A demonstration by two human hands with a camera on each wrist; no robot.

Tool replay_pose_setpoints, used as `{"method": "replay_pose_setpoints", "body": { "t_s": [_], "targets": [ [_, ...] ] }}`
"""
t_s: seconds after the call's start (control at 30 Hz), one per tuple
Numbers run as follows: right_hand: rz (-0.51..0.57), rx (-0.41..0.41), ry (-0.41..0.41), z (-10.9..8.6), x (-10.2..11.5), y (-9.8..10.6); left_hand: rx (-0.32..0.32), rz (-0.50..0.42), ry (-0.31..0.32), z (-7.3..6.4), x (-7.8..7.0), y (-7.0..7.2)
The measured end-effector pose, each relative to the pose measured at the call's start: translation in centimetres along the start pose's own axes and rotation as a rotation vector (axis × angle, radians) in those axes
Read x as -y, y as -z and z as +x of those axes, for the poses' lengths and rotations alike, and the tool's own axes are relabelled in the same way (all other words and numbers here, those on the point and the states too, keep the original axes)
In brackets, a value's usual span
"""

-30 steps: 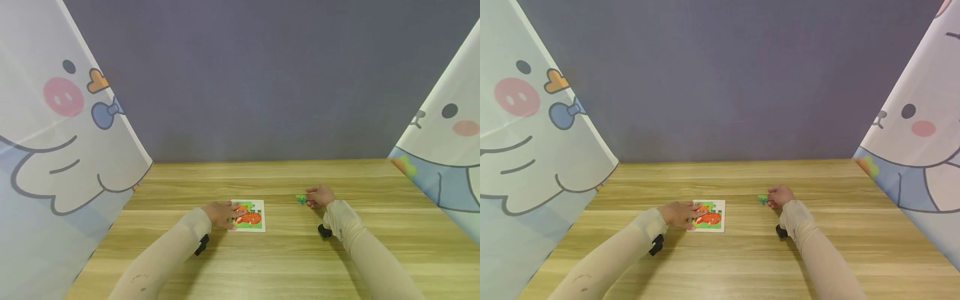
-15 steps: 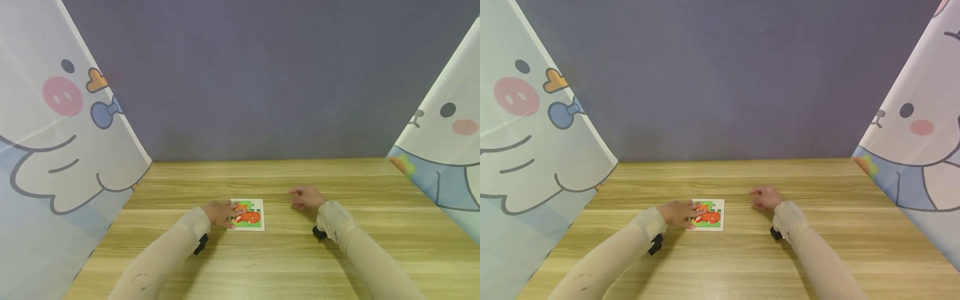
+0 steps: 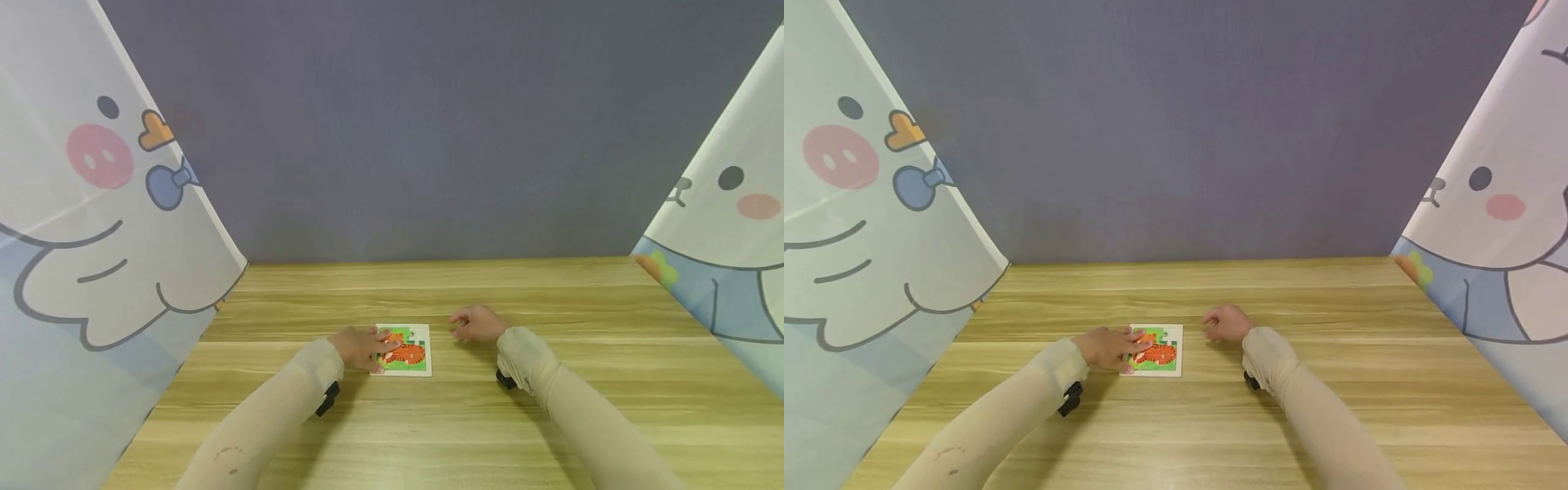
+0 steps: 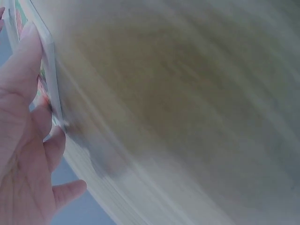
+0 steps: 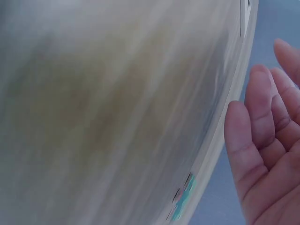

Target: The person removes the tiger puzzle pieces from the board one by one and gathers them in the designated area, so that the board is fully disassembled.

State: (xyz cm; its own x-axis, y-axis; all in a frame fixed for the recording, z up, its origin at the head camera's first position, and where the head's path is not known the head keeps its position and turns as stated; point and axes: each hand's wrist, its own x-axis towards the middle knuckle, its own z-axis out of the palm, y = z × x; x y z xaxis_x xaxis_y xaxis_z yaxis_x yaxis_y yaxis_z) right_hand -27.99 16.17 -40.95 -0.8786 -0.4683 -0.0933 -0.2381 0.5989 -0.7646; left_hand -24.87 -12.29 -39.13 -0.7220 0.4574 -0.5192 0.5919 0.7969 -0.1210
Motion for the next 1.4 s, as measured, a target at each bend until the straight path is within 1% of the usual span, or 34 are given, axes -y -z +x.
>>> {"method": "replay_pose_setpoints", "body": {
  "t_s": [0.1, 0.13, 0.23, 0.33, 0.37, 0.4, 0.63, 0.73, 0.87, 0.93, 1.13, 1.27, 1.4],
  "targets": [
    [0.009, 0.006, 0.015, 0.1, 0.4, -0.1, -0.01, 0.019, -0.006, 0.0, 0.1, 0.1],
    [0.006, 0.012, 0.043, 0.1, 0.4, -0.1, -0.011, 0.015, -0.004, 0.0, 0.2, 0.0],
    [-0.018, 0.027, 0.055, 0.4, 0.7, -0.4, -0.007, 0.018, 0.008, 0.1, 0.4, -0.3],
    [-0.043, 0.039, 0.04, 0.8, 1.0, -1.0, -0.004, 0.019, 0.022, 0.2, 0.6, -0.6],
    [-0.057, 0.04, 0.011, 1.0, 1.2, -1.2, -0.005, 0.023, 0.023, 0.2, 0.6, -0.6],
    [-0.072, 0.042, 0.009, 1.1, 1.5, -1.4, -0.008, 0.025, 0.023, 0.2, 0.7, -0.7],
    [-0.28, 0.056, 0.015, 1.4, 3.0, -2.6, -0.006, 0.019, 0.025, 0.2, 0.6, -0.7],
    [-0.341, 0.069, 0.009, 1.5, 3.4, -2.9, -0.002, 0.015, 0.034, 0.3, 0.5, -0.6],
    [-0.347, 0.097, 0.003, 1.8, 3.7, -3.3, 0.005, 0.021, 0.042, 0.4, 0.4, -0.5],
    [-0.332, 0.11, -0.003, 1.9, 3.8, -3.5, 0.005, 0.019, 0.039, 0.4, 0.4, -0.4],
    [-0.358, 0.149, -0.003, 2.3, 4.2, -4.0, -0.002, -0.015, 0.031, 0.2, 0.3, -0.3],
    [-0.376, 0.155, 0.002, 2.4, 4.4, -4.3, 0.002, -0.009, 0.026, 0.0, 0.1, -0.2],
    [-0.392, 0.163, -0.011, 2.5, 4.3, -4.7, 0.0, -0.001, 0.017, -0.1, -0.1, 0.0]
  ]
}}
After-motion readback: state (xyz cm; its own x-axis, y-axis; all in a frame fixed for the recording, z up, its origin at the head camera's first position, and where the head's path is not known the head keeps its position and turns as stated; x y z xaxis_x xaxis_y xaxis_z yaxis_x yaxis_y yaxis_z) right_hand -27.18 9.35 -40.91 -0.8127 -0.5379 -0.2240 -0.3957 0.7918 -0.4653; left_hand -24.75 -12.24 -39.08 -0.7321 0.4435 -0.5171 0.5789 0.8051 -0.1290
